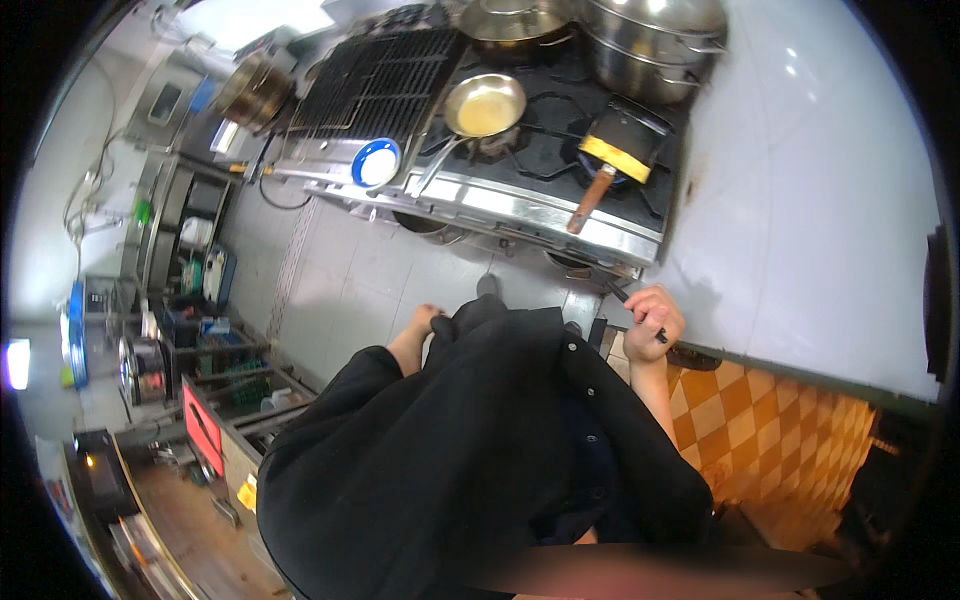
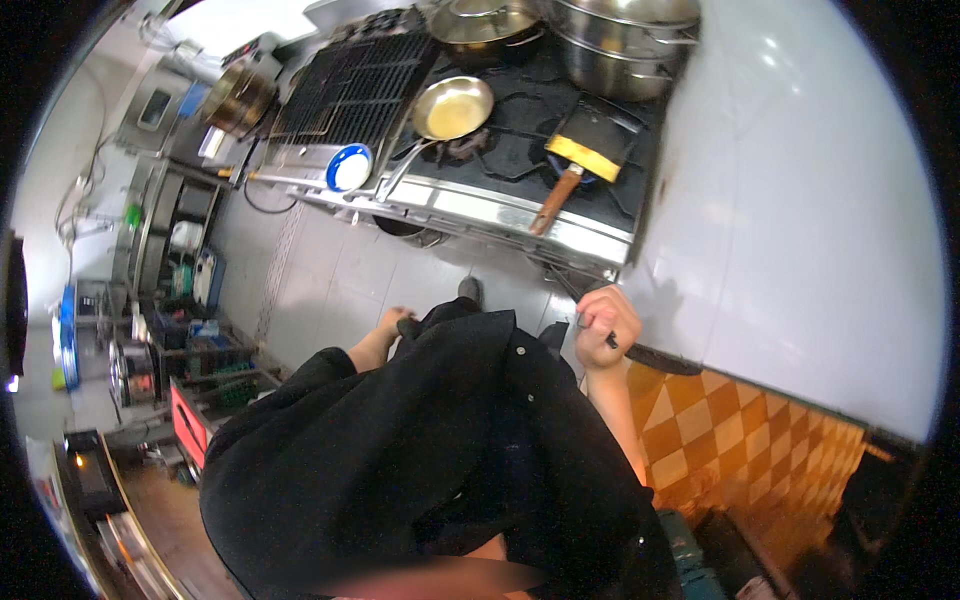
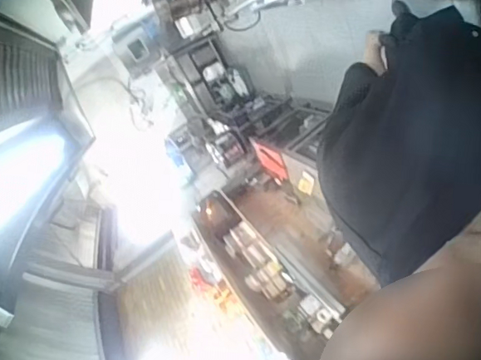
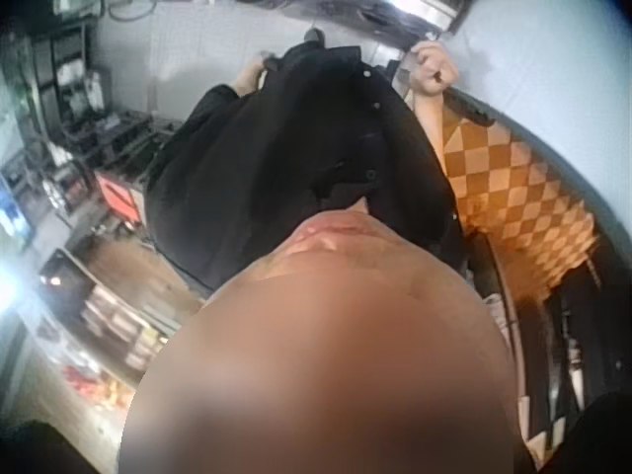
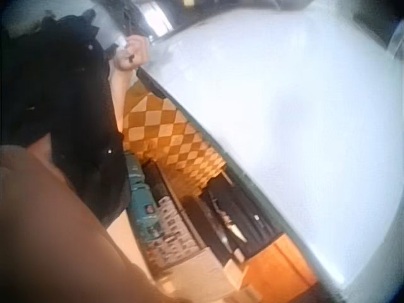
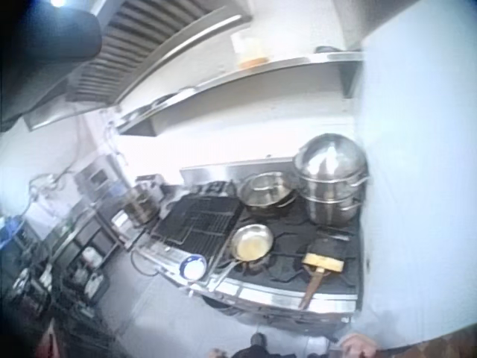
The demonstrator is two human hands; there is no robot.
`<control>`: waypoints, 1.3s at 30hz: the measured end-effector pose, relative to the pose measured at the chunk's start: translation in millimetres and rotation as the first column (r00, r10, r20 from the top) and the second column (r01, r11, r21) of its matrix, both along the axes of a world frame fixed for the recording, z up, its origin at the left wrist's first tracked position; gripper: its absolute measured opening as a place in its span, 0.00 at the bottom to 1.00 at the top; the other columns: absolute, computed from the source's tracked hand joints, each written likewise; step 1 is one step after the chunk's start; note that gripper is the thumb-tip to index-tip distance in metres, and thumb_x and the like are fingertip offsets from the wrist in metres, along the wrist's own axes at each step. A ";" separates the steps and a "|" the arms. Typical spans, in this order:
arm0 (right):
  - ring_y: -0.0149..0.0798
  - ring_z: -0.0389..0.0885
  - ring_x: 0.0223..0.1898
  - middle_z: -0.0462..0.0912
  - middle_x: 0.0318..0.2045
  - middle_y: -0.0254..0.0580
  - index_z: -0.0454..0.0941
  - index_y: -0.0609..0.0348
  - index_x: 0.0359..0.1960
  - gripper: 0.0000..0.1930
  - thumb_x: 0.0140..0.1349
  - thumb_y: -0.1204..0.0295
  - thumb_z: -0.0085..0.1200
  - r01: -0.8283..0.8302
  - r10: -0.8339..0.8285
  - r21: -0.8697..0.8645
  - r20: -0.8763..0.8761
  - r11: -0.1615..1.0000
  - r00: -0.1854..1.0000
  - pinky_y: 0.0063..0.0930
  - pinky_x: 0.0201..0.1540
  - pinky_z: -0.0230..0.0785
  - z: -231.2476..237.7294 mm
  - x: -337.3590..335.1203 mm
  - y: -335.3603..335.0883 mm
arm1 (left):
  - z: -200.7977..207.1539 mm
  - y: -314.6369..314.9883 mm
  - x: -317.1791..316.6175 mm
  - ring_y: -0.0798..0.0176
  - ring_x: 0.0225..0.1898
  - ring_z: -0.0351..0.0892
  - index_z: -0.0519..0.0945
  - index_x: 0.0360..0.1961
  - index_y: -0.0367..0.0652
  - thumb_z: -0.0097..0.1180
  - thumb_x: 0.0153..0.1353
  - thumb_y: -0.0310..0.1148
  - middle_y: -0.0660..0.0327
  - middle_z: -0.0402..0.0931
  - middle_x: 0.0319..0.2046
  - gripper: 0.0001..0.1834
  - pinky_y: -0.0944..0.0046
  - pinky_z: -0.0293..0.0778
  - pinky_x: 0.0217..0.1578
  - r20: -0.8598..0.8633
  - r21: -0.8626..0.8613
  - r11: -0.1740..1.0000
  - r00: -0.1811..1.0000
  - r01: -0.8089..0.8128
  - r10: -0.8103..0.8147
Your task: The person pours egg mixture into a rectangular tamagoyaki pan on a gas stove and uses chopsticks to fold the cooking egg into a roll. They repeat this process by adding more egg mixture and folding it over the existing roll to build a layered omelet.
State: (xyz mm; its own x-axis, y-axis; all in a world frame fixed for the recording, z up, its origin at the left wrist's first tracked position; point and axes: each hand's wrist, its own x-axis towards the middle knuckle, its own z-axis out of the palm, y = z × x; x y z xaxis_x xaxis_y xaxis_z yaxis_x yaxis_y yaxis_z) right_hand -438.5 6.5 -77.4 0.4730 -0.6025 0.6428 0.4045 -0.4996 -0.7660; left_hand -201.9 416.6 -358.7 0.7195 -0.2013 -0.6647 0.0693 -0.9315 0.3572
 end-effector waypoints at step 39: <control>0.36 0.68 0.17 0.65 0.14 0.40 0.61 0.63 0.15 0.26 0.77 0.68 0.33 0.689 -0.682 0.029 -0.126 0.724 0.721 0.28 0.22 0.60 17.5 -3.2 49.5 | 138.4 -382.8 36.2 0.69 0.31 0.75 0.76 0.47 0.41 0.42 0.76 0.47 0.65 0.76 0.34 0.19 0.68 0.76 0.35 -0.631 -0.696 0.712 0.550 -0.092 -0.547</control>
State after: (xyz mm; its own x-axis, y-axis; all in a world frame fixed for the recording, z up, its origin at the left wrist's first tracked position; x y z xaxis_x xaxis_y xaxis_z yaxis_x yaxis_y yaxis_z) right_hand -441.7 55.9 -59.9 -0.0289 -0.8278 0.5602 -0.1072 -0.5547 -0.8251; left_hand -165.7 33.8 -220.3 -0.1371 -0.8298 -0.5409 0.4199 -0.5433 0.7270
